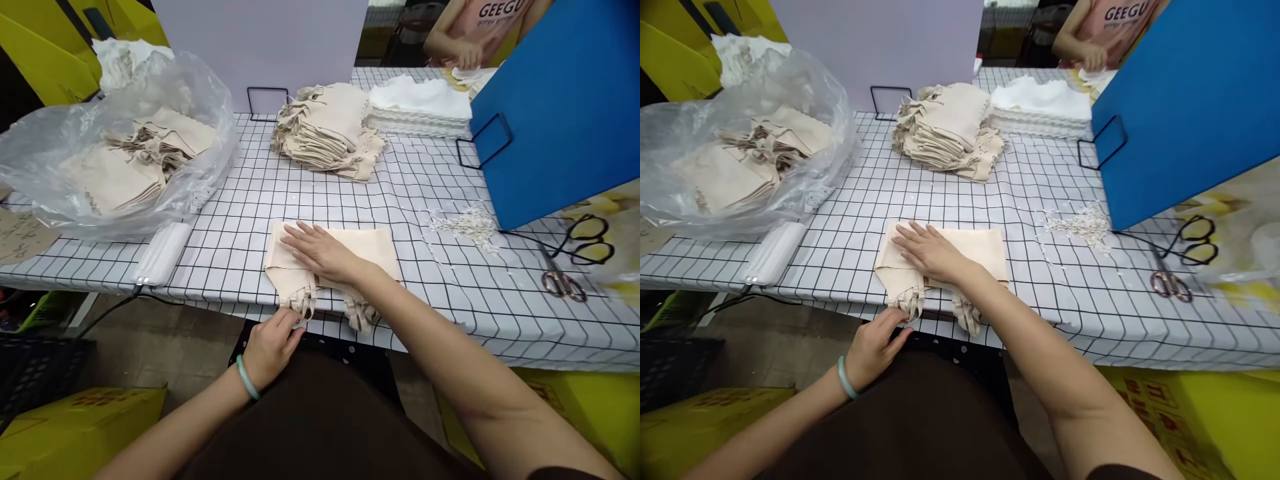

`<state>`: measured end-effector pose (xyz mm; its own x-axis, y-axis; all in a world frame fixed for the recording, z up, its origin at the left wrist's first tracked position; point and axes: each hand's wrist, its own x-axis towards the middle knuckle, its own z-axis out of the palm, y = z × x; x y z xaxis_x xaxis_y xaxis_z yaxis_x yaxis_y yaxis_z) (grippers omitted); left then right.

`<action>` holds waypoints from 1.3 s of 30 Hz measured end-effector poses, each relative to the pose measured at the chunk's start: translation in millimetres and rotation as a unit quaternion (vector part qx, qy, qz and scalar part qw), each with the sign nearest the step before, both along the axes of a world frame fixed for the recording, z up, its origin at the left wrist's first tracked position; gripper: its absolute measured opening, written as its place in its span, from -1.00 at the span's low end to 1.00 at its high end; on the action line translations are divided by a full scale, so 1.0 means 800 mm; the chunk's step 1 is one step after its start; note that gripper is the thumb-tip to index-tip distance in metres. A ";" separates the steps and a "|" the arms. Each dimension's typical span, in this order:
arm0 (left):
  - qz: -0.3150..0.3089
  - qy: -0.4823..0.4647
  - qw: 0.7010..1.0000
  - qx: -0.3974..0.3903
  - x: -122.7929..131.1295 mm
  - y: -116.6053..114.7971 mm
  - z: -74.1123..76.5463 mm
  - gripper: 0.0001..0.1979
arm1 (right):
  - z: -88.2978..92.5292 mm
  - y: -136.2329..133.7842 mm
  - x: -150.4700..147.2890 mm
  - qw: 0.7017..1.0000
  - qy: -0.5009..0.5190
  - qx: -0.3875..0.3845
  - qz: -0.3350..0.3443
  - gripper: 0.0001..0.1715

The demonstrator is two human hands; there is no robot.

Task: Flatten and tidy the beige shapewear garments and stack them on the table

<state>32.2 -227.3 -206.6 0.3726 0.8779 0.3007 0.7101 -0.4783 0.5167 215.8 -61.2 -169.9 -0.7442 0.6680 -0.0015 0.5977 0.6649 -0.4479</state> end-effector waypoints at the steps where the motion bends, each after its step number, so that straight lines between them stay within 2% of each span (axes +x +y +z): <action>1: 0.007 -0.007 1.000 -0.014 0.000 0.001 -0.006 -0.90 | -0.005 0.005 -0.006 1.000 -0.004 -0.008 0.013 -0.37; 4: 0.011 -0.067 0.995 -0.066 -0.003 0.005 -0.004 -0.89 | -0.019 0.012 -0.013 1.000 -0.023 -0.005 0.020 -0.34; 8: 0.007 -0.160 0.976 -0.145 -0.015 -0.007 0.020 -0.86 | -0.024 0.010 -0.012 0.999 -0.042 0.008 0.009 -0.32; 10: 0.015 -0.194 0.964 -0.182 -0.023 -0.017 0.025 -0.82 | -0.023 0.009 -0.012 0.999 -0.046 0.009 0.007 -0.32; 16: 0.055 -0.260 0.909 -0.322 -0.032 -0.028 0.008 -0.74 | -0.024 0.008 -0.018 0.999 -0.046 0.010 -0.010 -0.37; 18: 0.060 -0.295 0.895 -0.330 -0.029 -0.027 0.007 -0.75 | -0.021 0.009 -0.018 0.999 -0.038 0.002 -0.004 -0.37; 20: 0.062 -0.315 0.897 -0.305 -0.029 -0.025 0.012 -0.74 | -0.011 0.009 -0.011 1.000 -0.005 -0.012 -0.012 -0.38; 21: 0.065 -0.315 0.906 -0.276 -0.030 -0.023 0.017 -0.74 | -0.003 0.007 -0.004 0.999 0.028 -0.014 -0.032 -0.39; 23: 0.067 -0.293 0.935 -0.187 -0.036 -0.014 0.029 -0.77 | 0.016 -0.003 0.019 0.986 0.123 0.001 -0.114 -0.43; 25: 0.056 -0.251 0.963 -0.084 -0.042 0.005 0.041 -0.80 | 0.035 -0.026 0.051 0.945 0.225 0.034 -0.235 -0.52; 27: 0.014 -0.202 0.979 -0.004 -0.041 0.037 0.050 -0.80 | 0.045 -0.062 0.082 0.886 0.290 0.047 -0.358 -0.64; 29: -0.050 -0.149 0.986 0.048 -0.028 0.079 0.053 -0.77 | 0.039 -0.110 0.103 0.841 0.311 0.009 -0.442 -0.72; 30: -0.087 -0.120 0.987 0.063 -0.016 0.102 0.054 -0.75 | 0.030 -0.135 0.108 0.829 0.315 -0.022 -0.461 -0.73; 32: -0.163 -0.053 0.983 0.063 0.020 0.145 0.052 -0.71 | 0.003 -0.184 0.106 0.816 0.316 -0.081 -0.478 -0.70; 34: -0.225 0.034 0.973 0.028 0.062 0.180 0.052 -0.64 | -0.030 -0.221 0.094 0.803 0.310 -0.106 -0.498 -0.67; 37: -0.274 0.155 0.948 -0.046 0.115 0.209 0.051 -0.52 | -0.068 -0.248 0.073 0.780 0.295 -0.098 -0.543 -0.65; 39: -0.276 0.204 0.935 -0.085 0.135 0.217 0.048 -0.43 | -0.077 -0.251 0.065 0.777 0.281 -0.077 -0.558 -0.65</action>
